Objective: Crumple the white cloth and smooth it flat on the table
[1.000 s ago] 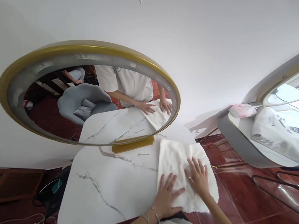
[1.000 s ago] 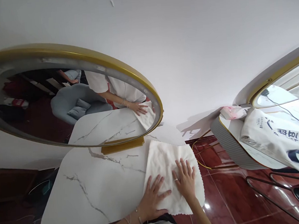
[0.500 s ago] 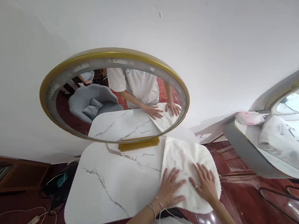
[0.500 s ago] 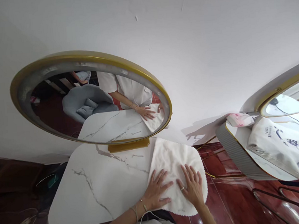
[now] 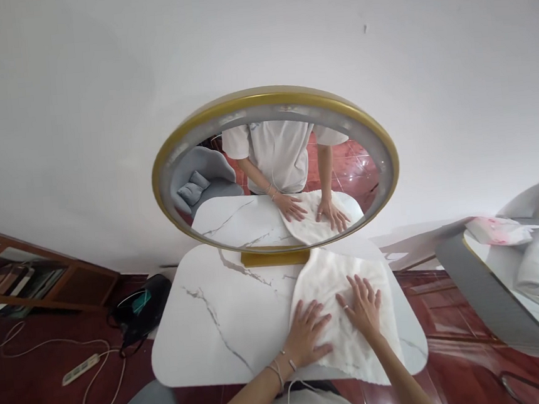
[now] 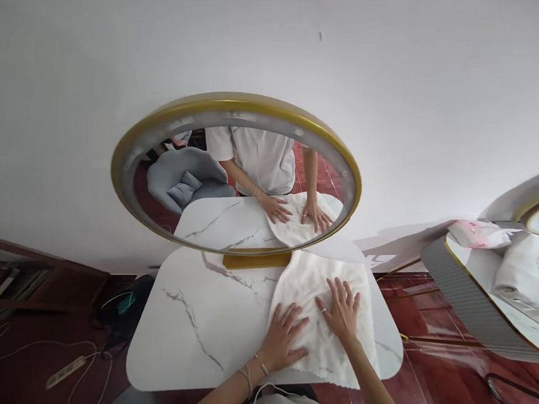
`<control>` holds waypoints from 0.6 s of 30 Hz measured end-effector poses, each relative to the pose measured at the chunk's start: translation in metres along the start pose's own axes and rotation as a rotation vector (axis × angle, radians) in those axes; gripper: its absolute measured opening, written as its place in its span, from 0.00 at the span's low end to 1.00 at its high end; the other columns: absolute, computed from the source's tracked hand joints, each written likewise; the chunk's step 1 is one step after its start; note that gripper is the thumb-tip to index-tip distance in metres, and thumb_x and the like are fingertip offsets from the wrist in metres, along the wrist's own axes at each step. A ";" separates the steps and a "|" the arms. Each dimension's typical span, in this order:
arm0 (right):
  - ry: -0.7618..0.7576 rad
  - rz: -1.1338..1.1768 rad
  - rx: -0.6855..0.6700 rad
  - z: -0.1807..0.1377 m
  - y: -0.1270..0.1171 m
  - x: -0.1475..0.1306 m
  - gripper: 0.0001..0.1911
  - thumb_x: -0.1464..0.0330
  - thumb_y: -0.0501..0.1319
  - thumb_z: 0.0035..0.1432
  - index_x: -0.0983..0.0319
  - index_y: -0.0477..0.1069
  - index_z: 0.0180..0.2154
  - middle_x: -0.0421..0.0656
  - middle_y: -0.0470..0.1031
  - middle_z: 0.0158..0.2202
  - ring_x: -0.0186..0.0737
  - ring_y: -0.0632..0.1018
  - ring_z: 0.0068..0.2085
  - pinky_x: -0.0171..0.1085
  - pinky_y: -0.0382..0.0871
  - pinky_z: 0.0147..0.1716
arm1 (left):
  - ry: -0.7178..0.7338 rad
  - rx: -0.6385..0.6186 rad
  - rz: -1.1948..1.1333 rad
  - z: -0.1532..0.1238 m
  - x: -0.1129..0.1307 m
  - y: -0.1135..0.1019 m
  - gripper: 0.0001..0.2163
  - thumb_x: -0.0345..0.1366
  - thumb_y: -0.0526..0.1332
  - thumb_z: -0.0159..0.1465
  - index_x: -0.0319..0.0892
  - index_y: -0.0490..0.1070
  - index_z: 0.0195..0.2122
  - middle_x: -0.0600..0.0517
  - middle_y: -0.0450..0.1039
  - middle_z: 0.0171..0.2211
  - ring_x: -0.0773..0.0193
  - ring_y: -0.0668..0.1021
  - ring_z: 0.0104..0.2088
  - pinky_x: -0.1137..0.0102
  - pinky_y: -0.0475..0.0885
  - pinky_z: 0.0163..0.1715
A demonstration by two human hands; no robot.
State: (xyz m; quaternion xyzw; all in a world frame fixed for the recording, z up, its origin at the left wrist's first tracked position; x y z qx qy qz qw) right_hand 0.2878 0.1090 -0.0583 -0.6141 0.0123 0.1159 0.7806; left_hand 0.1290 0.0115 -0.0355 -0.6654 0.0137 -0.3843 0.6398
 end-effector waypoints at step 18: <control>-0.302 0.129 0.003 -0.034 0.021 -0.276 0.19 0.58 0.47 0.65 0.57 0.69 0.50 0.44 0.61 0.63 0.54 0.55 0.64 0.62 0.40 0.60 | -0.263 0.067 0.249 -0.194 -0.102 -0.092 0.30 0.50 0.53 0.65 0.51 0.45 0.66 0.49 0.47 0.67 0.51 0.52 0.66 0.49 0.45 0.63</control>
Point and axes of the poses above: each hand's wrist, its own z-axis towards the middle knuckle, its own y-axis out of the palm, x = y × z, the point moved 9 cm from there along z, towards the middle knuckle
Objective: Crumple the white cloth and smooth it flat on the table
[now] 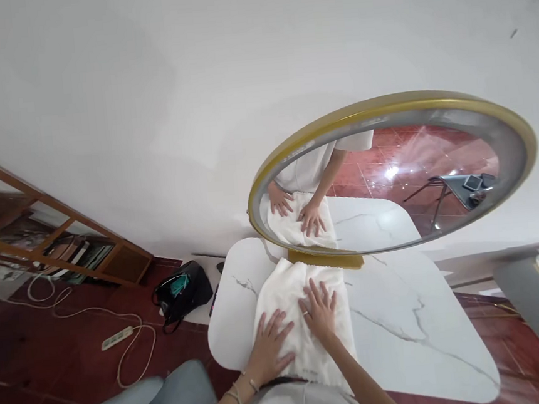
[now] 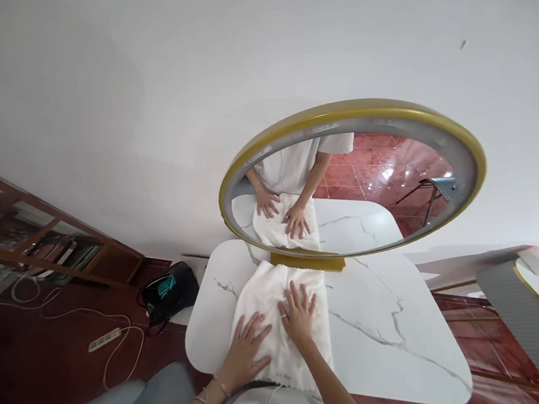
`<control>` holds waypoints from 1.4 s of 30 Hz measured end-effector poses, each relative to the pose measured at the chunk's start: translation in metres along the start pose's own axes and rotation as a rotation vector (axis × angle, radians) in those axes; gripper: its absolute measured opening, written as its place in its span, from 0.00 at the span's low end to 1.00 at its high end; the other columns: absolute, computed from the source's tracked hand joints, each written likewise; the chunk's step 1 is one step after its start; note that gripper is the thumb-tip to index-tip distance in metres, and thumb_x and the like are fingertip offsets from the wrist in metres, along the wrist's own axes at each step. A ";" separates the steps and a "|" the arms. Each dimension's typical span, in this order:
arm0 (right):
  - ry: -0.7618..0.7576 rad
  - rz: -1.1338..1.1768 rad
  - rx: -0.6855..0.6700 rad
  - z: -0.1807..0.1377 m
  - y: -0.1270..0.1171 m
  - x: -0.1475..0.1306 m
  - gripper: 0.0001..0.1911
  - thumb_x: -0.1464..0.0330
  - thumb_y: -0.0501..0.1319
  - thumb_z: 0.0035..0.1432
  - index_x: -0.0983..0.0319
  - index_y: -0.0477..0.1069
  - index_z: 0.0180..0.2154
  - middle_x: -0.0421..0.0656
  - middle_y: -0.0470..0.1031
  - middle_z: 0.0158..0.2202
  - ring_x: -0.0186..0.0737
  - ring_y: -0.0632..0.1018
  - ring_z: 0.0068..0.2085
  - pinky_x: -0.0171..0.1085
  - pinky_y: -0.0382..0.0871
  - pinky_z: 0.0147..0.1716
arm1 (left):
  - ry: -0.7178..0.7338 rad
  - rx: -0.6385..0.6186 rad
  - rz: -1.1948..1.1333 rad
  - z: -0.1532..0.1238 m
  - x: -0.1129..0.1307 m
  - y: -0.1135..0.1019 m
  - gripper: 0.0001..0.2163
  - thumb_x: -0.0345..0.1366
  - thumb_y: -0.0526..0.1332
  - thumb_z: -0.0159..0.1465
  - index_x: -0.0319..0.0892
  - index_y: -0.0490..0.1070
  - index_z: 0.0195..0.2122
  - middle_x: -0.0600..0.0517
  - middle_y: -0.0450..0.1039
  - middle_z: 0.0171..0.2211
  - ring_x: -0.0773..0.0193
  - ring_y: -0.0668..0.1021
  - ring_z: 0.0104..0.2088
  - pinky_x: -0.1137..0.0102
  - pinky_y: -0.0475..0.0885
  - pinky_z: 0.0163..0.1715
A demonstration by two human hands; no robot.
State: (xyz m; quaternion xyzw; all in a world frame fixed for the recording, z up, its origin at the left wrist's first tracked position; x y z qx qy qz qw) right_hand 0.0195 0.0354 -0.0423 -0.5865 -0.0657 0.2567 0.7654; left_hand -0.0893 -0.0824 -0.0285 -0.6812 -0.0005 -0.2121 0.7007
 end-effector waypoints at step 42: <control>0.018 0.056 -0.074 0.011 0.021 -0.071 0.23 0.63 0.47 0.66 0.53 0.59 0.61 0.41 0.59 0.64 0.45 0.58 0.64 0.46 0.54 0.58 | -0.010 0.109 0.053 -0.059 -0.072 -0.024 0.18 0.36 0.51 0.67 0.52 0.63 0.58 0.53 0.59 0.62 0.59 0.58 0.64 0.56 0.51 0.64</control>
Point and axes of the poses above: each hand's wrist, its own z-axis towards the middle knuckle, its own y-axis out of the palm, x = y × z, the point moved 9 cm from there along z, towards the middle knuckle
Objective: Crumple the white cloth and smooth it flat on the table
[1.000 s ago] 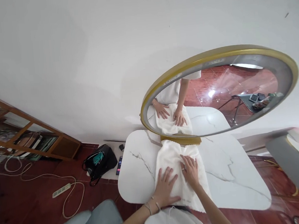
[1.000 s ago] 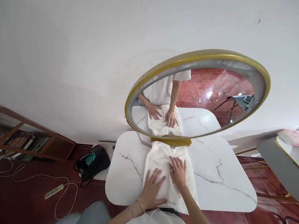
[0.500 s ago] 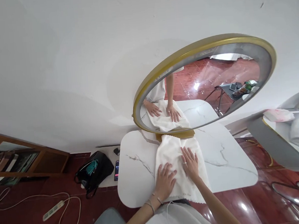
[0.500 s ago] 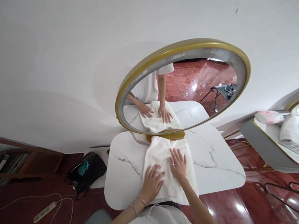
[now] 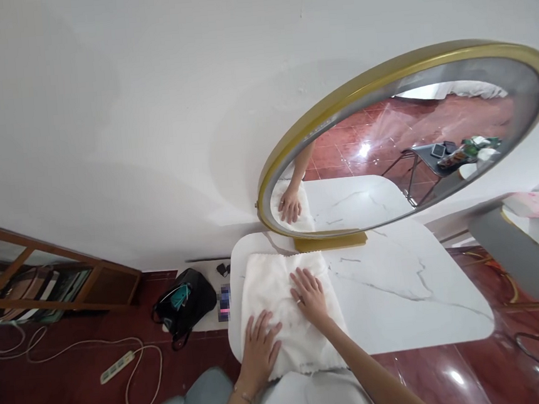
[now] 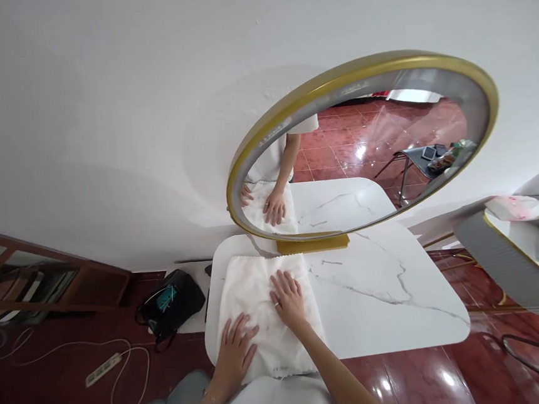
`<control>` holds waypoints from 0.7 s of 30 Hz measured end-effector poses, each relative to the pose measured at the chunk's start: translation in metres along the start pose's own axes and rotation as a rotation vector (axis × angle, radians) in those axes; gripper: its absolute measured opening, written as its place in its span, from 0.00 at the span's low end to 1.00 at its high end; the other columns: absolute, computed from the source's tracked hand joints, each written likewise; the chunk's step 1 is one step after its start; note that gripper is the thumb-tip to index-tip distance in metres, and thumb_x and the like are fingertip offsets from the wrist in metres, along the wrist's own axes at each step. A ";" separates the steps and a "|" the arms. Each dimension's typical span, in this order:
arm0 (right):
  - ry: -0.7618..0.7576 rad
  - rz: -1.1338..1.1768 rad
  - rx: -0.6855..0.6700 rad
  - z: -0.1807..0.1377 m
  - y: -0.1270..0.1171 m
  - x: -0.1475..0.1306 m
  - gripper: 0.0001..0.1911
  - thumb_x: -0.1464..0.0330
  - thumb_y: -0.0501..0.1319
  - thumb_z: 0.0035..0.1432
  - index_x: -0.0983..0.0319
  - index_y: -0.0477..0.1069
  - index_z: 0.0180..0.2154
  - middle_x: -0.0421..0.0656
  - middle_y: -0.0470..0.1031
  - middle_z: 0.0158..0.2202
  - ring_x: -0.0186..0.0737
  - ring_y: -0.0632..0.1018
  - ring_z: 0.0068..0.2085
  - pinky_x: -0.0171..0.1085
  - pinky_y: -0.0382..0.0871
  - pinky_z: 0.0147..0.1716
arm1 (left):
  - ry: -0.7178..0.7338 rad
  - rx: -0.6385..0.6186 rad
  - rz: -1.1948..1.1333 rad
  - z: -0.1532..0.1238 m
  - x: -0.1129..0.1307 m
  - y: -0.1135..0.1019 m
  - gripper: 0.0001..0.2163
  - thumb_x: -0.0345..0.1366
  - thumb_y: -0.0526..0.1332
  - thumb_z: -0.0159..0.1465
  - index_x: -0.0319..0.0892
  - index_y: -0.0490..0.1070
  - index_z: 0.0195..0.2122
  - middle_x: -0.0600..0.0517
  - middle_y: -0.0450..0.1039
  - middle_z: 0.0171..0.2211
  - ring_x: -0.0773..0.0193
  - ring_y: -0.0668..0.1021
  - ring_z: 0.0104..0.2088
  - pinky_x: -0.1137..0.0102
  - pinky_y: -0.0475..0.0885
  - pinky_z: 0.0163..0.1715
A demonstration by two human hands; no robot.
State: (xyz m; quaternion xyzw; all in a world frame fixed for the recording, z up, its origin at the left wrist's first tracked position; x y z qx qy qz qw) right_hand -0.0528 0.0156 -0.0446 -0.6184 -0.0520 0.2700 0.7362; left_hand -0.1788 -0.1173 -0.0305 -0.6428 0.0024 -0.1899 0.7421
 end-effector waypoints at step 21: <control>0.092 0.059 -0.068 0.168 0.052 -0.029 0.19 0.66 0.44 0.65 0.64 0.66 0.52 0.53 0.70 0.53 0.53 0.68 0.51 0.52 0.55 0.51 | -0.258 0.136 0.059 0.104 -0.113 -0.023 0.16 0.38 0.53 0.66 0.47 0.65 0.54 0.49 0.40 0.69 0.49 0.45 0.68 0.48 0.53 0.62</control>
Point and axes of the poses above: each hand's wrist, its own z-axis towards the middle knuckle, its own y-axis out of the palm, x = y × z, the point moved 9 cm from there along z, towards the middle knuckle
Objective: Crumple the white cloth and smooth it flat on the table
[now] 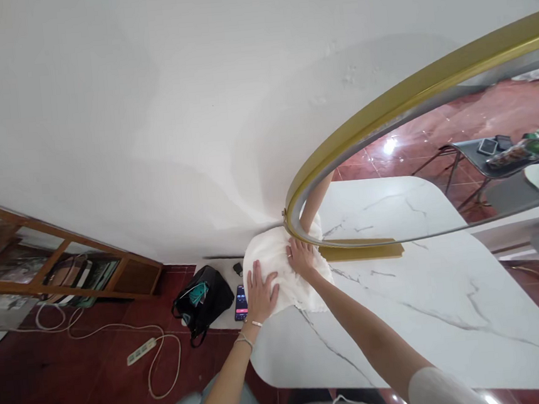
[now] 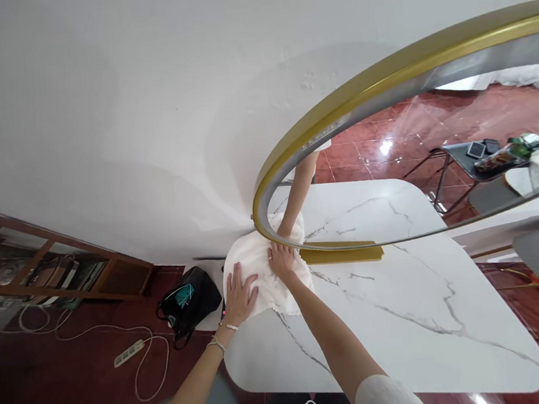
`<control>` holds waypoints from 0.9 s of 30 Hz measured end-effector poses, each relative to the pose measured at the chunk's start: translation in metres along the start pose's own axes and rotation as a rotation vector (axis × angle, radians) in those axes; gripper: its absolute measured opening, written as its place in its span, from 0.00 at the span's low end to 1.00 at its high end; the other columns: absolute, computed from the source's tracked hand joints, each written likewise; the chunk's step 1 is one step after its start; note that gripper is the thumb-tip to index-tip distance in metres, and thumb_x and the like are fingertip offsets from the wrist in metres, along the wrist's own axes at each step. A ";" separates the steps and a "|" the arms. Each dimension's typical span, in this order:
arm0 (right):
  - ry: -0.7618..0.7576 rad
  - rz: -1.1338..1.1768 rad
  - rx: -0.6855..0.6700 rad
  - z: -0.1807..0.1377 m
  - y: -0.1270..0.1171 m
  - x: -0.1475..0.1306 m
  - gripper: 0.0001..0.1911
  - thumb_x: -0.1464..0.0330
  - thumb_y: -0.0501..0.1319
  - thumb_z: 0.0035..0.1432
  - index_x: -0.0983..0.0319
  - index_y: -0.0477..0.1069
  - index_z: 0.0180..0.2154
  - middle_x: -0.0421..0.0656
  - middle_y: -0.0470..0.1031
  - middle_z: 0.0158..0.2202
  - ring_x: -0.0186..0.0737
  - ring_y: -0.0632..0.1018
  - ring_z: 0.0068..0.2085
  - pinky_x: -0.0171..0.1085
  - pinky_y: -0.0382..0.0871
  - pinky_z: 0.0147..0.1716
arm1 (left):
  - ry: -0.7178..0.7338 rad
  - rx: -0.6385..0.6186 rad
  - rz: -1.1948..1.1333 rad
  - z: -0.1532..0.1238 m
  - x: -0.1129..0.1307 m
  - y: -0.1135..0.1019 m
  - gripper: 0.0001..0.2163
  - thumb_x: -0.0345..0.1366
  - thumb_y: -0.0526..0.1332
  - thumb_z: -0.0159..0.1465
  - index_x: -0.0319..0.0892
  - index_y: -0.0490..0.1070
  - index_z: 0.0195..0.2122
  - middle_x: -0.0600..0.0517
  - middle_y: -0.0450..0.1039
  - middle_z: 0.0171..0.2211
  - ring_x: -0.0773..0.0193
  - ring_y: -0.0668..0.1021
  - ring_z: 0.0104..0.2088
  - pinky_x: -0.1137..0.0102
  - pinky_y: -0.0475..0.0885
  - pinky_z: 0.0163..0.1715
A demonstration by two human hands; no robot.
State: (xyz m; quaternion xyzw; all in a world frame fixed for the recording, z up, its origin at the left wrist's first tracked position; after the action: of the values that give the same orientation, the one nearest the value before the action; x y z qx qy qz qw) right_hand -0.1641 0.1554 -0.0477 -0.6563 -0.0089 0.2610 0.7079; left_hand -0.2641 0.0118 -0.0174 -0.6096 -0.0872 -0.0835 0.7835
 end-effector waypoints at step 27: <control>-0.207 -0.013 0.081 -0.088 -0.018 -0.024 0.22 0.64 0.48 0.65 0.55 0.62 0.59 0.43 0.61 0.63 0.50 0.58 0.64 0.54 0.44 0.62 | -0.126 0.048 0.036 -0.020 -0.015 0.004 0.27 0.45 0.48 0.68 0.39 0.48 0.66 0.42 0.50 0.66 0.54 0.52 0.67 0.54 0.53 0.63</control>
State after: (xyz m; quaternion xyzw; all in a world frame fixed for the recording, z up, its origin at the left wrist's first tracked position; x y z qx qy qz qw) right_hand -0.1474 0.0646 -0.0351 -0.5966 -0.0754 0.3229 0.7309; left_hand -0.2769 -0.0067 -0.0294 -0.5959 -0.1273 -0.0288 0.7924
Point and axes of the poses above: each hand's wrist, its own z-axis towards the middle knuckle, its own y-axis out of the palm, x = y × z, the point moved 9 cm from there along z, towards the middle knuckle
